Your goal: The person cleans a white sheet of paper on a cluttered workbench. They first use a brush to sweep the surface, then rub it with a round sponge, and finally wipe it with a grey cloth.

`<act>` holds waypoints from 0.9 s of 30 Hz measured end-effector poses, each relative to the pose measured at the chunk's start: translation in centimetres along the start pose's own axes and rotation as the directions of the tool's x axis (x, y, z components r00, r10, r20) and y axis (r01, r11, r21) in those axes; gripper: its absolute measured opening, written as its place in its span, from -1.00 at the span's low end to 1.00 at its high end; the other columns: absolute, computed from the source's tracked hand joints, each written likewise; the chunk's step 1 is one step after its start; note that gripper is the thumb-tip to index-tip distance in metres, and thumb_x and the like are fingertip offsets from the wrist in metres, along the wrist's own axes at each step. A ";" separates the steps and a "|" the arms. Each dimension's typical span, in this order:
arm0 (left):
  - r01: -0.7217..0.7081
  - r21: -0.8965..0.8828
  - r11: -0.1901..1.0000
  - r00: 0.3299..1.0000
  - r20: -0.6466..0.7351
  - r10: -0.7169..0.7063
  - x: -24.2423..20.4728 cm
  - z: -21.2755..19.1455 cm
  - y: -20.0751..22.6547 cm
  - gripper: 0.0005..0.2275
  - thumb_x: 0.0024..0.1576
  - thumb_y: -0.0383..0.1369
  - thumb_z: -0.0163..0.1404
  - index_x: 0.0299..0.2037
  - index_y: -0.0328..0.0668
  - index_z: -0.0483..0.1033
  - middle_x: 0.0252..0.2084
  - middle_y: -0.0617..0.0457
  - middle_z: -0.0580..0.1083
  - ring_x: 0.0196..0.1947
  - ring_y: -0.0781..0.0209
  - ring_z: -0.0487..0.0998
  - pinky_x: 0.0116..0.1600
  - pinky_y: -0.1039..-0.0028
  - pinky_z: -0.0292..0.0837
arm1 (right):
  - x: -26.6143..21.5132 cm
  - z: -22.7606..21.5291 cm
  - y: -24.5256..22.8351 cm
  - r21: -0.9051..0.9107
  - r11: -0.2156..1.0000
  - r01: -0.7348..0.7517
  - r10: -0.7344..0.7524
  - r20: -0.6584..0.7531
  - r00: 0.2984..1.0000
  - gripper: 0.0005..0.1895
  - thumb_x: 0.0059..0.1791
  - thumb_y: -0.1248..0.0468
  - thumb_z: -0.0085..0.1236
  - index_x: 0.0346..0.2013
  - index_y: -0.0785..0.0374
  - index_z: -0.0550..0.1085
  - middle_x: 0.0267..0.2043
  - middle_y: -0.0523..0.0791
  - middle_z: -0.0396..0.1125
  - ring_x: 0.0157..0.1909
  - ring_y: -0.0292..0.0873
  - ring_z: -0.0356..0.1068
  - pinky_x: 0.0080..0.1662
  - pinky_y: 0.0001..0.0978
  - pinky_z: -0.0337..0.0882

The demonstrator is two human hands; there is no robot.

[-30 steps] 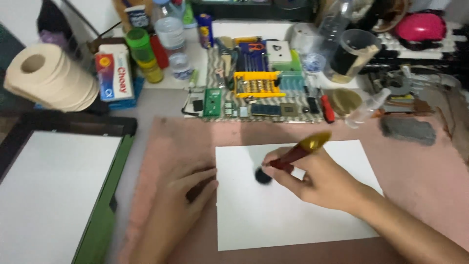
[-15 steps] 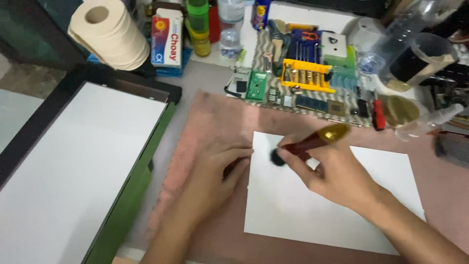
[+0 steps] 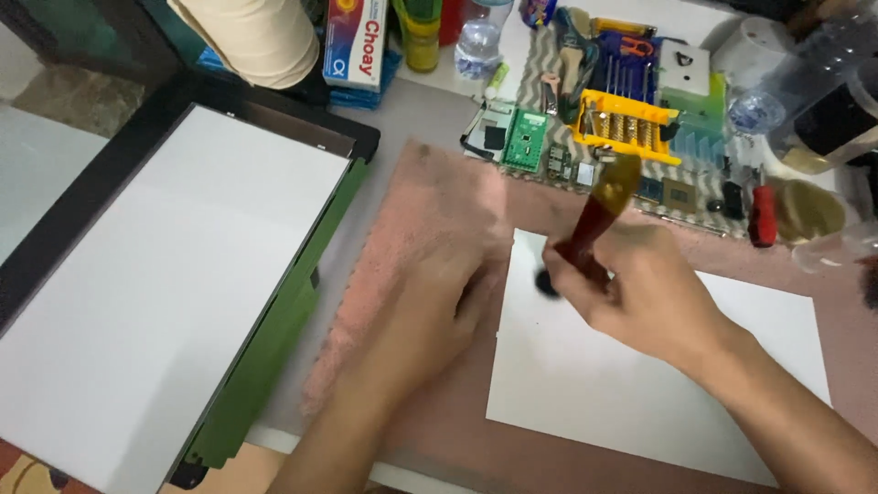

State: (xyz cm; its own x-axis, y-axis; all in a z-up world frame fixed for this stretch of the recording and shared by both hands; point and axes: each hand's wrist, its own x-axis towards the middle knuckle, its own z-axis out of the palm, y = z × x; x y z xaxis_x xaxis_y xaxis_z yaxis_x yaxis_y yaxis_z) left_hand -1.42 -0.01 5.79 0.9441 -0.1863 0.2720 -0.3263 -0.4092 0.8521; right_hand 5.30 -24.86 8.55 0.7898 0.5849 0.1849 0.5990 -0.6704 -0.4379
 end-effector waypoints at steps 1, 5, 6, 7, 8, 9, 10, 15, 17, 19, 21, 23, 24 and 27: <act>0.005 -0.002 1.000 1.000 -0.001 -0.005 0.0 0.3 -0.5 -0.83 0.43 -0.46 -0.10 -0.02 -0.13 0.60 -0.06 -0.03 0.69 -0.07 0.01 0.66 0.01 0.26 0.51 | 0.6 -0.2 -0.8 0.002 1.000 0.000 0.000 0.005 1.000 -0.82 0.16 0.24 0.24 -0.32 0.18 0.63 -0.52 -0.22 0.51 -0.62 -0.20 0.39 -0.41 -0.25 0.35; -0.104 0.031 0.994 0.992 -0.069 0.106 0.0 1.1 -1.9 -0.73 0.39 -0.53 0.02 0.26 -0.30 0.59 0.24 -0.17 0.68 0.23 -0.17 0.71 0.27 0.14 0.59 | 1.4 -0.3 -0.7 0.134 0.985 0.109 -0.109 -0.008 0.994 -0.84 0.18 0.26 0.25 -0.14 0.22 0.74 -0.31 -0.15 0.58 -0.48 -0.19 0.43 -0.41 -0.32 0.39; -0.136 0.055 0.989 0.985 -0.096 0.140 -0.1 1.1 -2.2 -0.76 0.37 -0.54 0.03 0.20 -0.35 0.60 0.19 -0.18 0.68 0.18 -0.17 0.72 0.23 0.15 0.62 | 1.3 0.1 0.1 0.161 0.986 0.042 -0.044 0.009 0.999 -0.83 0.13 0.27 0.30 -0.19 0.27 0.77 -0.22 -0.11 0.73 -0.53 -0.23 0.56 -0.50 -0.40 0.47; -0.130 0.051 0.990 0.986 -0.096 0.135 -0.3 1.0 -2.2 -0.76 0.37 -0.54 0.03 0.20 -0.35 0.60 0.19 -0.18 0.68 0.18 -0.17 0.72 0.23 0.15 0.62 | 1.3 0.3 0.1 0.163 0.986 0.039 -0.042 0.015 0.999 -0.83 0.13 0.27 0.30 -0.19 0.27 0.77 -0.22 -0.11 0.73 -0.53 -0.23 0.56 -0.50 -0.40 0.47; -0.140 0.078 0.987 0.984 -0.099 0.147 -0.2 0.9 -2.1 -0.78 0.33 -0.59 0.03 0.14 -0.35 0.62 0.16 -0.18 0.69 0.16 -0.16 0.71 0.23 0.15 0.62 | 1.4 0.4 0.1 0.046 0.999 0.004 -0.003 -0.034 0.999 -0.78 0.17 0.20 0.31 -0.19 0.27 0.76 -0.26 -0.10 0.69 -0.55 -0.17 0.49 -0.45 -0.29 0.42; -0.150 0.105 0.983 0.982 -0.102 0.160 -0.2 0.8 -2.0 -0.78 0.29 -0.64 0.03 0.08 -0.35 0.64 0.14 -0.17 0.69 0.15 -0.16 0.71 0.24 0.14 0.62 | 1.5 0.5 0.2 -0.070 0.997 -0.036 0.030 -0.087 0.996 -0.73 0.21 0.14 0.31 -0.20 0.28 0.75 -0.31 -0.09 0.66 -0.57 -0.10 0.43 -0.41 -0.18 0.37; -0.149 0.098 0.984 0.983 -0.097 0.159 -0.2 0.7 -1.9 -0.78 0.29 -0.64 0.03 0.08 -0.35 0.64 0.14 -0.17 0.69 0.15 -0.16 0.71 0.24 0.14 0.62 | 1.8 0.2 -0.3 -0.072 0.996 -0.044 0.038 -0.084 0.996 -0.73 0.21 0.14 0.31 -0.20 0.28 0.75 -0.31 -0.09 0.66 -0.57 -0.10 0.43 -0.41 -0.18 0.37; -0.224 0.141 0.964 0.957 -0.157 0.245 -0.1 0.8 -2.2 -0.80 0.24 -0.74 -0.01 -0.12 -0.26 0.55 -0.03 0.00 0.63 -0.05 -0.03 0.64 -0.01 0.24 0.50 | 2.5 -0.4 1.1 0.122 0.993 0.004 -0.007 0.029 1.000 -0.81 0.19 0.30 0.23 -0.22 0.27 0.72 -0.33 -0.09 0.67 -0.71 -0.29 0.27 -0.63 -0.46 0.12; -0.191 0.149 0.970 0.967 -0.142 0.212 -0.3 0.5 -1.6 -0.81 0.22 -0.74 0.00 -0.14 -0.25 0.55 -0.05 0.02 0.63 -0.09 -0.01 0.62 -0.04 0.26 0.50 | 2.6 -0.4 0.8 0.063 0.997 0.039 -0.037 -0.024 0.999 -0.83 0.20 0.28 0.25 -0.13 0.28 0.73 -0.22 -0.09 0.68 -0.64 -0.21 0.29 -0.51 -0.35 0.21; -0.158 0.156 0.975 0.976 -0.124 0.178 -0.3 0.3 -1.4 -0.81 0.20 -0.74 0.01 -0.17 -0.23 0.55 -0.08 0.04 0.63 -0.13 0.02 0.60 -0.08 0.29 0.50 | 2.5 -0.8 0.6 0.001 0.998 0.068 -0.067 -0.074 0.995 -0.82 0.21 0.27 0.27 -0.05 0.29 0.75 -0.11 -0.09 0.69 -0.56 -0.13 0.30 -0.39 -0.24 0.30; -0.150 0.166 0.975 0.981 -0.098 0.168 -0.2 0.1 -1.6 -0.80 0.21 -0.73 -0.01 -0.16 -0.26 0.58 -0.12 0.01 0.63 -0.08 0.00 0.63 -0.05 0.27 0.52 | 2.3 -1.4 0.5 0.219 0.975 0.044 -0.064 0.085 0.994 -0.68 0.25 0.09 0.18 -0.28 0.15 0.69 -0.57 -0.23 0.54 -0.63 -0.34 0.32 -0.53 -0.45 0.16; -0.142 0.173 0.975 0.983 -0.093 0.159 -0.3 0.3 -2.1 -0.78 0.18 -0.75 0.00 -0.15 -0.24 0.58 -0.12 0.02 0.62 -0.13 0.03 0.61 -0.12 0.30 0.51 | 1.8 -1.3 1.5 0.117 0.989 0.086 -0.086 0.001 0.996 -0.75 0.23 0.19 0.26 -0.20 0.27 0.73 -0.54 -0.17 0.54 -0.66 -0.29 0.26 -0.53 -0.41 0.13; -0.134 0.186 0.973 0.984 -0.092 0.153 -0.3 0.4 -2.3 -0.76 0.16 -0.77 0.01 -0.14 -0.22 0.57 -0.13 0.04 0.61 -0.18 0.06 0.58 -0.20 0.34 0.49 | 1.6 -1.3 2.0 0.010 0.992 0.126 -0.124 -0.081 0.989 -0.80 0.21 0.29 0.34 -0.11 0.39 0.77 -0.50 -0.12 0.53 -0.69 -0.25 0.20 -0.54 -0.36 0.10; -0.154 0.228 0.961 0.983 -0.062 0.172 -0.2 0.2 -2.0 -0.78 0.19 -0.71 -0.01 -0.12 -0.21 0.58 -0.13 -0.01 0.65 -0.16 -0.07 0.58 -0.09 0.19 0.44 | 1.2 -1.2 1.5 0.093 0.990 0.104 -0.101 -0.037 0.994 -0.82 0.24 0.29 0.27 0.02 0.31 0.74 -0.30 -0.12 0.60 -0.47 -0.19 0.40 -0.40 -0.35 0.39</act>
State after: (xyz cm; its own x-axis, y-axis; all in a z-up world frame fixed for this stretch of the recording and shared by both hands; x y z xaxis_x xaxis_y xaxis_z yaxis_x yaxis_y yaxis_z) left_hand -0.93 0.70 3.93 0.8751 -0.1979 0.4416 -0.4694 -0.5688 0.6754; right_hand 7.33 -25.69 9.23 0.7292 0.6326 0.2607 0.6633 -0.5602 -0.4962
